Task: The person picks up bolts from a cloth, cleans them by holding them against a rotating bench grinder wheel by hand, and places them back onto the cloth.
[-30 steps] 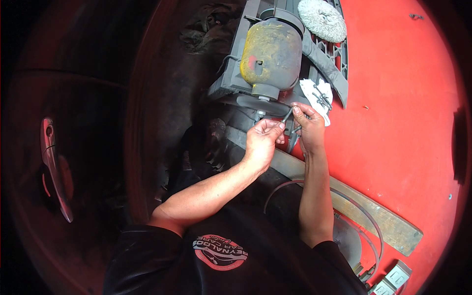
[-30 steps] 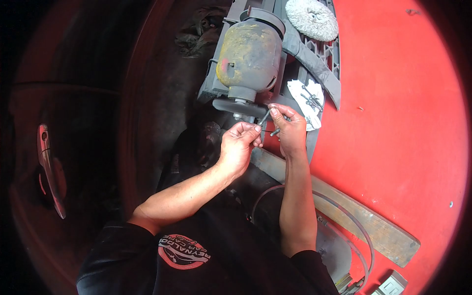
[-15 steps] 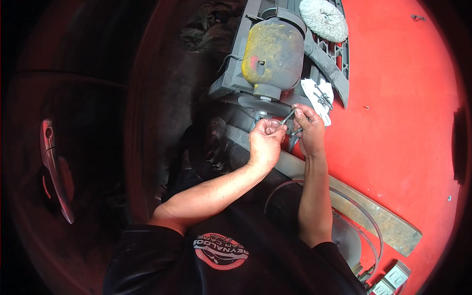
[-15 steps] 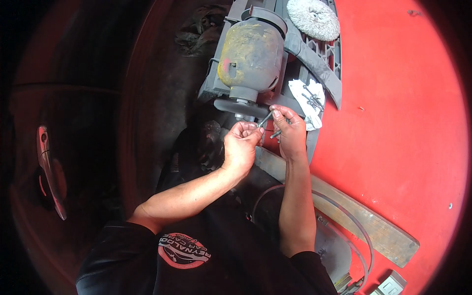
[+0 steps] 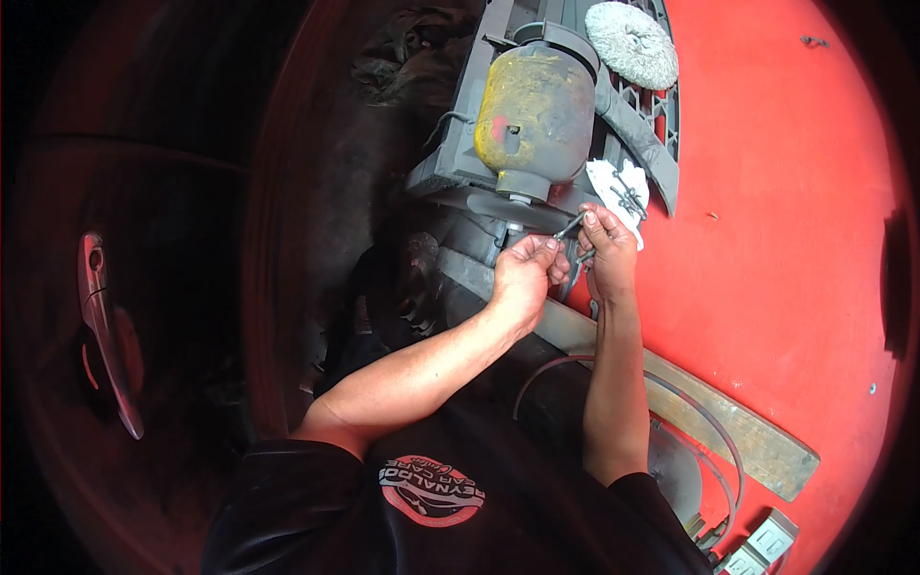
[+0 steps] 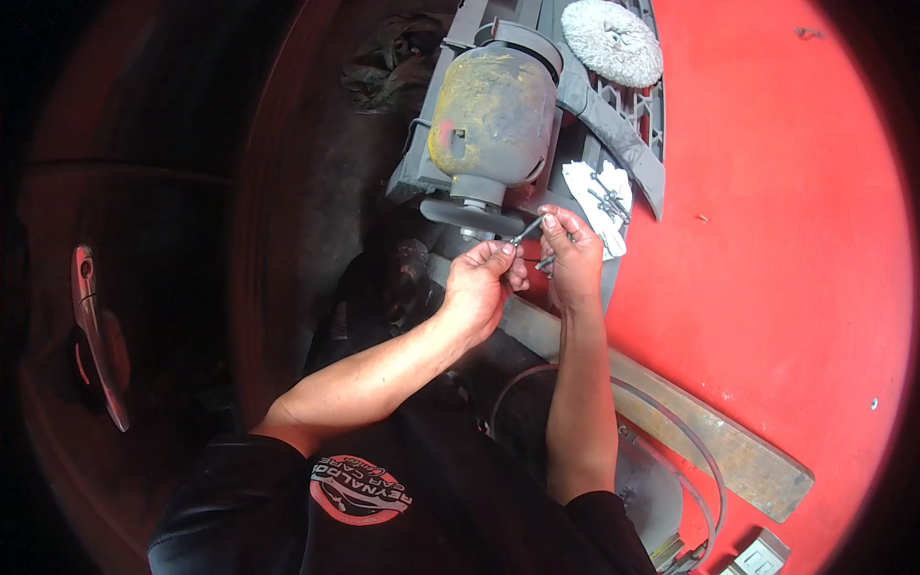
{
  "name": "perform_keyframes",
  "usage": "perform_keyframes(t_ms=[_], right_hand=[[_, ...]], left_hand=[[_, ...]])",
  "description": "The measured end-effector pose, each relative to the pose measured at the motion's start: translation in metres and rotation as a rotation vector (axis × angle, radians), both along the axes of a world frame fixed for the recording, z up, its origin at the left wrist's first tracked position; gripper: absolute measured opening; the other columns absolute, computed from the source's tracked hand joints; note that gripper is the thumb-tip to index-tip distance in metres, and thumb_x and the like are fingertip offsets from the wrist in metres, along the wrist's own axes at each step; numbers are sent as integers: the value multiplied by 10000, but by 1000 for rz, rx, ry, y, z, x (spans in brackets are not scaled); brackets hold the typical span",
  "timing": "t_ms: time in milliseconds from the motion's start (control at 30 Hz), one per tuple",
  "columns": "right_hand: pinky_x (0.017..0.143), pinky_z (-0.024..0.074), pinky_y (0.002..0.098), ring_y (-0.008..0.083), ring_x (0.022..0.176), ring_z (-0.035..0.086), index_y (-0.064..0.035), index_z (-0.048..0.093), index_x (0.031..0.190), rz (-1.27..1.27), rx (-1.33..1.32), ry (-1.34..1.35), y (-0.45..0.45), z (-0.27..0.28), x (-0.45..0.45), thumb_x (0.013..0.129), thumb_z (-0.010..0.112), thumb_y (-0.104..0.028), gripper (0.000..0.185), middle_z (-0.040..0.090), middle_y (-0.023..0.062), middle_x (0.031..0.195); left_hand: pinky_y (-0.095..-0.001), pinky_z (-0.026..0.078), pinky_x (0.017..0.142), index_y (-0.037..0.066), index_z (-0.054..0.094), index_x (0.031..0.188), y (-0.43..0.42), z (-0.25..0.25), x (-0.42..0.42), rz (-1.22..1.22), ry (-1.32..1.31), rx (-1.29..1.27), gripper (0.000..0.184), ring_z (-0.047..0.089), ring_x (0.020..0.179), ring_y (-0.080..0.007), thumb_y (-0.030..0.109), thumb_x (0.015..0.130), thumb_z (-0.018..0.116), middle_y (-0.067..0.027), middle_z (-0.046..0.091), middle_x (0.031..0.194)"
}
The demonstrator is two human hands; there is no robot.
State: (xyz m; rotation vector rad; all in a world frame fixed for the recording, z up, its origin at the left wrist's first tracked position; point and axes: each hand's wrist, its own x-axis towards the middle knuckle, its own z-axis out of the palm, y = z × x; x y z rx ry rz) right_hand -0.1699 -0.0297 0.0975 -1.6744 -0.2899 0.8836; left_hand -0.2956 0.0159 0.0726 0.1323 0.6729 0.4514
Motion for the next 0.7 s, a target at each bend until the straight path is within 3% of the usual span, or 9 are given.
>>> perform_keyframes(t_ms=[300, 433, 500, 633, 700], right_hand=[[485, 320, 189, 33, 563, 405, 0, 633, 1032, 62, 41, 6, -4, 7, 1, 905, 619, -108, 168, 519, -44, 702], [511, 338, 194, 39, 570, 416, 6, 648, 1049, 109, 26, 64, -17, 13, -3, 895, 636, -113, 195, 532, -40, 712], [513, 340, 192, 38, 575, 424, 9, 651, 1055, 92, 29, 57, -19, 12, -6, 890, 644, -113, 206, 543, -35, 721], [515, 348, 187, 37, 582, 442, 17, 659, 1054, 55, 63, 40, -22, 6, -6, 875, 666, -103, 216, 580, -19, 750], [510, 348, 187, 37, 578, 443, 17, 661, 1042, 40, 57, 19, -18, 4, -6, 871, 667, -94, 204, 588, -15, 754]], left_hand=[[-304, 516, 632, 3, 570, 877, 3, 1, -10, 18, -148, -173, 129, 558, 611, -143, 99, 954, 530, -71, 597, 720], [-299, 518, 636, 4, 572, 868, -2, -5, -17, 0, -128, -96, 114, 575, 631, -139, 102, 914, 606, -70, 608, 722], [-284, 512, 643, -2, 568, 878, -5, -6, -14, 1, 45, 124, 89, 580, 650, -136, 58, 888, 632, -70, 612, 740], [-275, 506, 653, -10, 560, 903, -6, -4, -11, 50, 74, 164, 82, 587, 674, -139, 16, 875, 633, -72, 614, 764], [-283, 517, 669, -18, 554, 927, -7, -1, -10, 76, 56, 68, 84, 602, 695, -156, -13, 873, 619, -86, 620, 789]])
